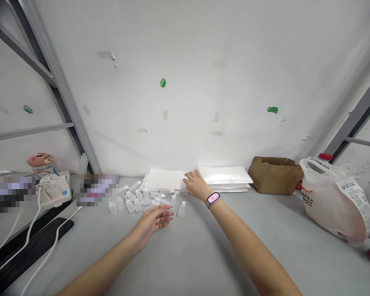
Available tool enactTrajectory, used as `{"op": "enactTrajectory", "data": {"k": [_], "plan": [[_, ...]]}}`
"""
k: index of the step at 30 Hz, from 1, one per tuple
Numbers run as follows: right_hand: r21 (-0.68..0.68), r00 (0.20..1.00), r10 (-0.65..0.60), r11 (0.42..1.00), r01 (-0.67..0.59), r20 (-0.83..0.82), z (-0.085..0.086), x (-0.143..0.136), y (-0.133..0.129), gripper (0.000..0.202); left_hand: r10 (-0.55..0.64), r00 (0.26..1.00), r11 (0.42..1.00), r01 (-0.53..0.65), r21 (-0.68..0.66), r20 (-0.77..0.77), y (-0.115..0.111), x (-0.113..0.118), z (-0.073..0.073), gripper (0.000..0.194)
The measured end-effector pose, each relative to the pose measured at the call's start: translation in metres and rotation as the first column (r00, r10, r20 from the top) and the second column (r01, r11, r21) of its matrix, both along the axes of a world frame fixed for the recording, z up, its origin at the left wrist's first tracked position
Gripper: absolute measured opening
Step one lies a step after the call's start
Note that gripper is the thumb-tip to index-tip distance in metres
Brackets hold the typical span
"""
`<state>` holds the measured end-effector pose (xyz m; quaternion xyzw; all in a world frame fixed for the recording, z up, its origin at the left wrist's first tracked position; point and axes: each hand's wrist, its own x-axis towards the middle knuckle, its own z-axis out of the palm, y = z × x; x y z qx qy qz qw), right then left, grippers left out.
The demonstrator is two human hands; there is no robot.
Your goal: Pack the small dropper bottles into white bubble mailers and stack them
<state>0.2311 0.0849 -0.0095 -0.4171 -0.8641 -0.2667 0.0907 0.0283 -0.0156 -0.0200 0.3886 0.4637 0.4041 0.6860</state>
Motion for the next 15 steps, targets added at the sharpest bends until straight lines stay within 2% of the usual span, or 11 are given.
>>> {"op": "enactTrajectory", "data": {"k": [8,15], "plan": [[-0.087,0.999,0.001,0.996,0.002,0.032,0.005,-0.006,0.007,0.031,-0.005,1.000,1.000,0.005,-0.002,0.003,-0.002,0.000,0.002,0.029],[-0.054,0.995,-0.094,0.994,0.093,-0.023,0.003,-0.013,0.009,0.024,-0.018,1.000,1.000,0.018,-0.001,-0.001,-0.001,0.000,0.001,0.029]]}}
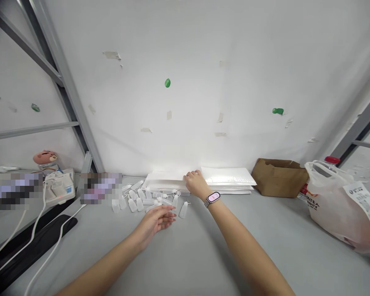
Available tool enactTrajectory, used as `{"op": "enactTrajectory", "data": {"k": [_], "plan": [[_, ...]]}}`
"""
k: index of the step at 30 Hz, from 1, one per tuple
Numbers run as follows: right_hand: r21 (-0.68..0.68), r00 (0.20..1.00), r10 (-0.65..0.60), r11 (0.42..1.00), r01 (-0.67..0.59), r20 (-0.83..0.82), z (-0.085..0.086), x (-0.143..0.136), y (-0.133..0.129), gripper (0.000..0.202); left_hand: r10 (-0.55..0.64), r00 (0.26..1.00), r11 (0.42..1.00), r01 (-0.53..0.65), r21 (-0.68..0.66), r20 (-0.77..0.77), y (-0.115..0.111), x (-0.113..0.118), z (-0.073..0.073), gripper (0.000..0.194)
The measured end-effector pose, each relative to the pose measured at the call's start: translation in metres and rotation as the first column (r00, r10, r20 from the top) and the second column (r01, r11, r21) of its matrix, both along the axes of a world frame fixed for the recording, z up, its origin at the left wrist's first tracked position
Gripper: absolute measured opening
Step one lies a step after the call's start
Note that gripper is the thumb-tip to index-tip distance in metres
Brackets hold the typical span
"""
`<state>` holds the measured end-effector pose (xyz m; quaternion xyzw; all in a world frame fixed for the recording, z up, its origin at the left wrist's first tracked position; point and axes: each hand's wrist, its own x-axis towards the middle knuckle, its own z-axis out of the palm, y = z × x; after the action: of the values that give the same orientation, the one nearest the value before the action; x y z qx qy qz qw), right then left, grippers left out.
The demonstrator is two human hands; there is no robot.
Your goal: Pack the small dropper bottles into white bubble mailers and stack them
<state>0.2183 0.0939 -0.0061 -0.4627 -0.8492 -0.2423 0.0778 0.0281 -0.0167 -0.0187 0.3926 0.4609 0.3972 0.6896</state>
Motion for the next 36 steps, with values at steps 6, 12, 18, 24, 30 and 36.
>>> {"op": "enactTrajectory", "data": {"k": [6,12,18,24,30,36], "plan": [[0.028,0.999,-0.046,0.999,0.047,-0.028,-0.004,-0.008,0.007,0.024,-0.003,1.000,1.000,0.003,0.004,-0.005,0.000,0.000,0.000,0.030],[-0.002,0.998,-0.005,1.000,0.005,-0.066,-0.004,-0.008,0.014,0.024,-0.007,1.000,1.000,0.007,0.005,0.000,0.000,0.001,0.000,0.029],[0.038,0.985,0.095,0.995,-0.090,-0.142,-0.006,-0.002,0.015,0.025,-0.015,1.000,1.000,0.015,0.002,0.002,0.000,0.001,-0.001,0.027],[0.258,0.916,0.180,0.962,-0.088,-0.359,0.021,-0.012,0.000,0.026,-0.013,0.998,1.000,0.013,-0.006,0.065,0.000,0.001,-0.001,0.026],[0.427,0.594,0.409,0.896,-0.120,-0.693,0.050,-0.019,-0.062,0.024,-0.130,0.902,0.968,0.205,-0.142,0.411,0.004,-0.007,0.006,0.059],[0.276,0.643,0.567,0.820,-0.502,-0.515,0.028,0.006,-0.121,0.043,-0.222,0.860,0.938,0.318,-0.141,0.460,0.011,-0.013,0.014,0.047]]}}
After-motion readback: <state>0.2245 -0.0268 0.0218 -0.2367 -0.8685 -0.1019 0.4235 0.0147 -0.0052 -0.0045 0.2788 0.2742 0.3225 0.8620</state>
